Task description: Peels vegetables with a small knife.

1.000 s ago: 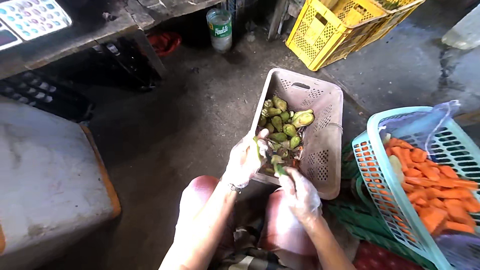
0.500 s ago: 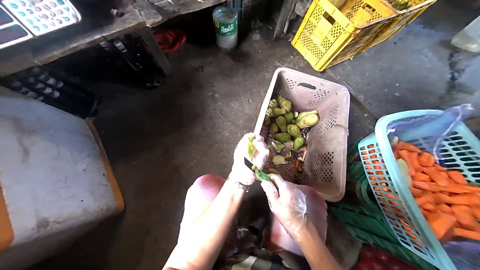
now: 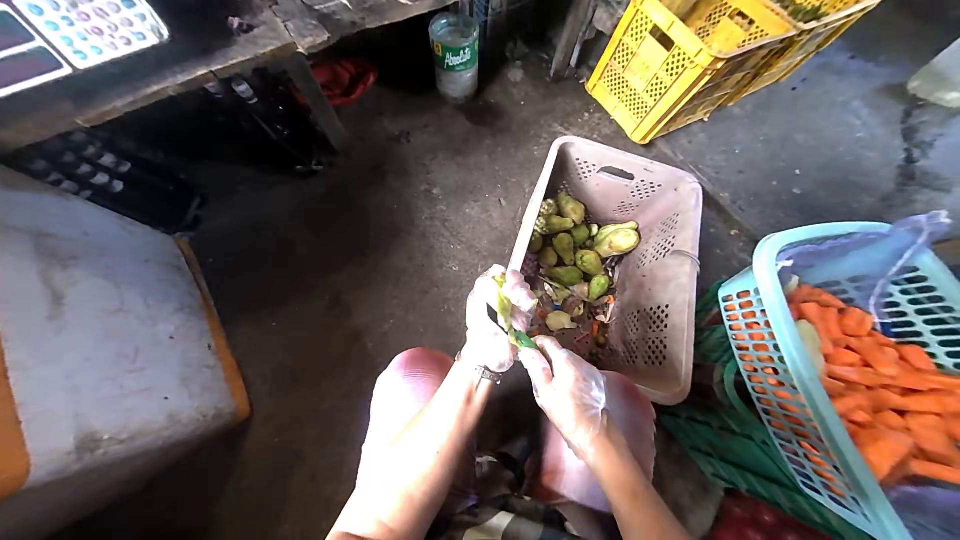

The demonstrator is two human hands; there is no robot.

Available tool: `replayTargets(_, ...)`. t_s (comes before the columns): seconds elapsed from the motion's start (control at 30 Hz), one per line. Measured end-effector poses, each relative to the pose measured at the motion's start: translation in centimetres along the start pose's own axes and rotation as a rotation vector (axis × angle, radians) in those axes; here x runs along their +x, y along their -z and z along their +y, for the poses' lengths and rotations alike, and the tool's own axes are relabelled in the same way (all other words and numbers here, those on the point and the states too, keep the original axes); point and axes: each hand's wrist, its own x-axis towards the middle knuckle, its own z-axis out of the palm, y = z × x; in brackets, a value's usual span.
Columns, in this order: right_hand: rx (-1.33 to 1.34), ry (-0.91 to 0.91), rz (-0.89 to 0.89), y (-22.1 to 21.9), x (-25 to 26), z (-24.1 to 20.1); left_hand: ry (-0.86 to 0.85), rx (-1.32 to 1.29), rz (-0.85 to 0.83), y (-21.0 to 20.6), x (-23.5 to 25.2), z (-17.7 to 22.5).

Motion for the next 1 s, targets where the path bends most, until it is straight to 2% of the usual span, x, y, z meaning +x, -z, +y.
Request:
replayTargets(0.07, -0.035, -0.071, -0.107, 0.8, 0.9, -0.2, -0.035, 0.084, 0.044, -0.4, 0.1, -0.2)
replayTargets(0.17, -0.096, -0.095, -0.148, 0.9, 1.8, 0.0, -0.044, 0.092, 0.125, -0.5, 0.3, -0.1)
replayTargets(0.27, -0.139, -0.125, -0.165, 1.1, 2.9, 0.0, -0.058, 0.094, 0.250, -1.4, 0.8, -0.4)
replayTargets(0.4, -0.148, -0.157, -0.181, 1.2, 3.7, -0.2, -0.098, 0.133, 0.270, -0.9, 1.0, -0.5)
replayTargets(0.6, -0.038, -0.281, -0.184, 0.6, 4.8, -0.3, -0.250, 0.395, 0.368, -1.3, 1.1, -1.3)
replayTargets(0.67, 0.153, -0.321, -0.174, 0.9, 4.7, 0.2, -0.241, 0.430, 0.332, -0.3, 1.3, -1.1)
replayTargets(0.73, 0.594, -0.349, -0.131, 0.8, 4.4, 1.3, -0.226, 0.486, 0.271, 0.4, 1.2, -0.8)
replayTargets(0.8, 1.239, -0.341, -0.190, 0.5, 4.1, 3.3, -0.185, 0.411, 0.253, 0.4, 1.5, -0.8)
replayTargets(0.83, 1.480, -0.378, -0.202, 0.5, 4.1, 4.1, -0.166, 0.356, 0.228, 0.4, 1.5, -0.6)
replayTargets(0.87, 1.527, -0.406, -0.184, 0.5, 4.2, 5.0, -0.146, 0.306, 0.199, 0.5, 1.5, -0.6)
replayTargets(0.9, 1.390, -0.410, -0.131, 0.5, 4.2, 5.6, -0.129, 0.261, 0.169, 0.4, 1.5, -0.5)
replayTargets(0.97, 0.771, -0.322, 0.035, 1.0, 3.5, 5.6, -0.095, 0.256, 0.116, 0.5, 1.5, -0.4)
replayTargets(1.0, 0.452, -0.263, 0.055, 1.6, 3.0, 4.8, -0.080, 0.279, 0.111, 0.3, 1.6, -0.3)
